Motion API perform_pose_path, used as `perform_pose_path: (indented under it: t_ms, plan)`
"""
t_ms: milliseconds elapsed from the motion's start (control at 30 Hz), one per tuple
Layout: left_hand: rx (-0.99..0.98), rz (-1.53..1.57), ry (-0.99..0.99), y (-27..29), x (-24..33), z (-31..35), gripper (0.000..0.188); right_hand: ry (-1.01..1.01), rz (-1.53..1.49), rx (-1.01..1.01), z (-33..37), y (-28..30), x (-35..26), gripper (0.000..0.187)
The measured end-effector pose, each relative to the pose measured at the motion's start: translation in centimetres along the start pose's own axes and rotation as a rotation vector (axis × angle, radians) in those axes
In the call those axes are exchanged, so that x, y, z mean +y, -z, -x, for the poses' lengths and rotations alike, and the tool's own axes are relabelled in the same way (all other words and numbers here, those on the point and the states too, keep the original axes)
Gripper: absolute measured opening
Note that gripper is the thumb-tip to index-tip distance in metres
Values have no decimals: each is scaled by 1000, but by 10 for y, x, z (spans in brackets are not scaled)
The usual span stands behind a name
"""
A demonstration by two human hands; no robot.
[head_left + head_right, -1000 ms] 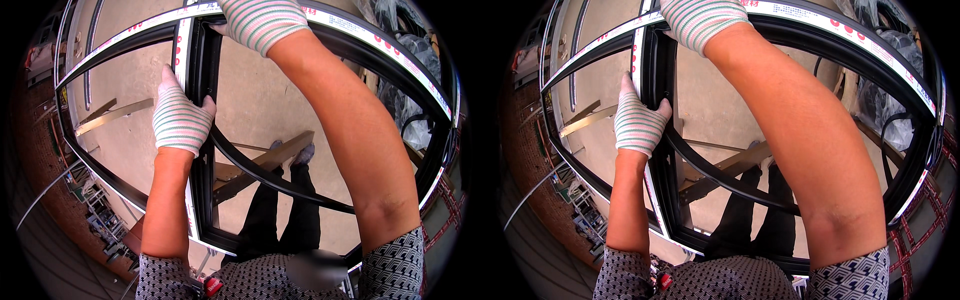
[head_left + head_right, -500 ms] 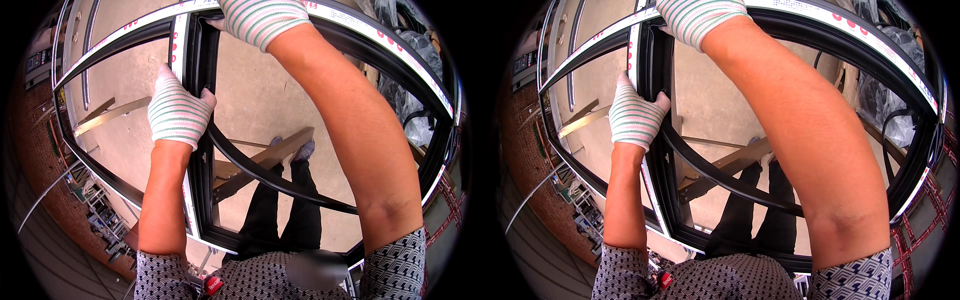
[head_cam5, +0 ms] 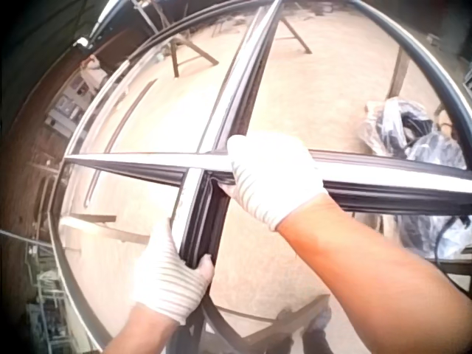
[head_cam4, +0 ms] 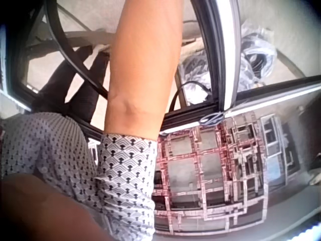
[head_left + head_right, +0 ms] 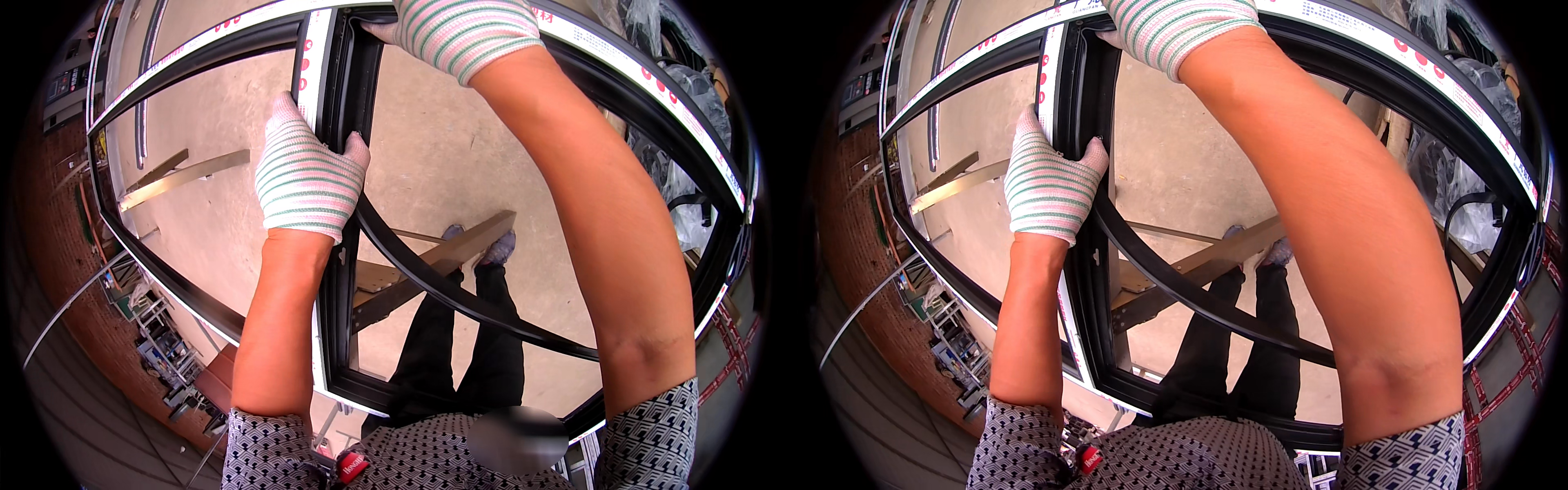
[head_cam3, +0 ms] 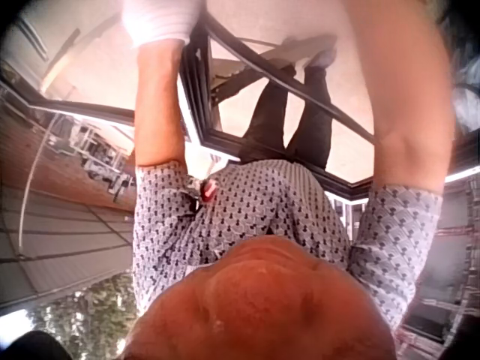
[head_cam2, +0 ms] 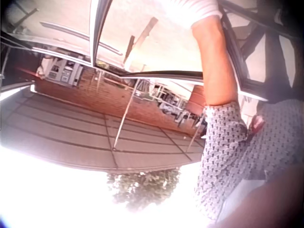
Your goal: The person installs a black rubber seal into the groove of a large aluminum window frame. They press the seal along the frame's edges and corners by hand, ensuring it fits snugly. The person works on multiple sections of the frame, adjusting the seal as needed.
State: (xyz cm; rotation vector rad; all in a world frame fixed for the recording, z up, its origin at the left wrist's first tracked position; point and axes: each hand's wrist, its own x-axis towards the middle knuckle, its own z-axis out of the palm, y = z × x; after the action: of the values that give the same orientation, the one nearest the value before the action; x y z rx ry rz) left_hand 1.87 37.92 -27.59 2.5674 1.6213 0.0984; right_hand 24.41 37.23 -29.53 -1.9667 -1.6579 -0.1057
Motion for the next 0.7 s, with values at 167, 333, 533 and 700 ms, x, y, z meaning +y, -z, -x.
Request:
perform_pose_path:
  t_ms: [167,333,533,700]
  plan:
    - [5,69,15,1,-3,3,75,-6,43,-34,-2,3,-8,27]
    - [-58,136,52,9,1,2,76,-20,70,-51,-3,4,-12,27]
    - [-43,83,59,9,-3,4,76,-36,72,-97,-3,15,-28,30]
    - [-39,100,39,4,-1,2,75,-42,97,-104,-2,17,-27,31]
